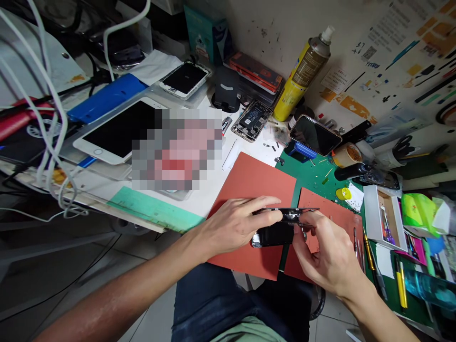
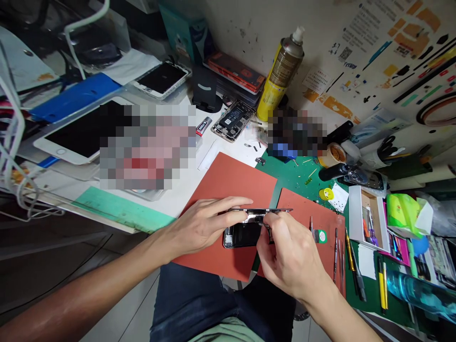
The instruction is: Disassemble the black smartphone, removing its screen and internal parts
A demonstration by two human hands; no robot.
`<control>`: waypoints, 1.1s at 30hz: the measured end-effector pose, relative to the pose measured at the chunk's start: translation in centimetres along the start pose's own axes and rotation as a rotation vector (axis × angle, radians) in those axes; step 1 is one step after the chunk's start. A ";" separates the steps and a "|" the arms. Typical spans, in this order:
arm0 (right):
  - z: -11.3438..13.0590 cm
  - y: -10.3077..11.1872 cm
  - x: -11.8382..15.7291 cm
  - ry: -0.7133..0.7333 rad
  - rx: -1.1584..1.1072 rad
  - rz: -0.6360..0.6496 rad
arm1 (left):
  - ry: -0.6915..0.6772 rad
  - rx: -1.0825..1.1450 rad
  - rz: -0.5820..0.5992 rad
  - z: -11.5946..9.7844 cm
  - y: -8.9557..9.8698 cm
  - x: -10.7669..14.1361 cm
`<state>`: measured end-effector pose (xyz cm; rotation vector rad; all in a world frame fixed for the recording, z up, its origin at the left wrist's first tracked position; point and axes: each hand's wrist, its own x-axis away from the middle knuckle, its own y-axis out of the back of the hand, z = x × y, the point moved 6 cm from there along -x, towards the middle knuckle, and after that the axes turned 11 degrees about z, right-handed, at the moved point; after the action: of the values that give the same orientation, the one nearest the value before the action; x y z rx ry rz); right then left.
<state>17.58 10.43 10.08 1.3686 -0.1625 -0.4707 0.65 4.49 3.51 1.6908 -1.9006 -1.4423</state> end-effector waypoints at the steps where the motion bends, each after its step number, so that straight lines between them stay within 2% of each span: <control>1: -0.1 0.0 0.1 -0.005 -0.004 0.001 | 0.002 -0.008 0.017 0.0 -0.1 0.0; 9: -0.2 0.0 0.3 -0.039 -0.004 -0.032 | 0.027 0.037 0.052 -0.1 -0.1 -0.3; 13: -0.4 -0.1 0.5 -0.071 -0.050 -0.039 | 0.028 0.051 0.032 -0.2 -0.1 -0.2; 16: -0.8 0.4 1.3 -0.138 -0.085 -0.133 | 0.028 0.061 0.020 -0.3 -0.1 -0.2; 19: -2.1 0.9 2.7 -0.313 -0.282 -0.246 | 0.013 0.066 0.014 -0.3 -0.1 -0.1; 23: -3.4 0.3 3.4 -0.516 -0.638 -0.325 | 0.019 0.068 0.003 -0.2 -0.2 -0.1; 28: -3.0 -0.4 2.4 -0.542 -0.813 -0.364 | 0.002 0.069 -0.047 -0.3 0.0 -0.1; 33: -2.6 -0.2 2.5 -0.509 -0.748 -0.347 | -0.012 0.054 -0.050 -0.4 0.3 -0.2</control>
<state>20.77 11.76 8.95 0.5196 -0.1409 -1.0487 0.86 4.43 4.05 1.7703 -1.9336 -1.4341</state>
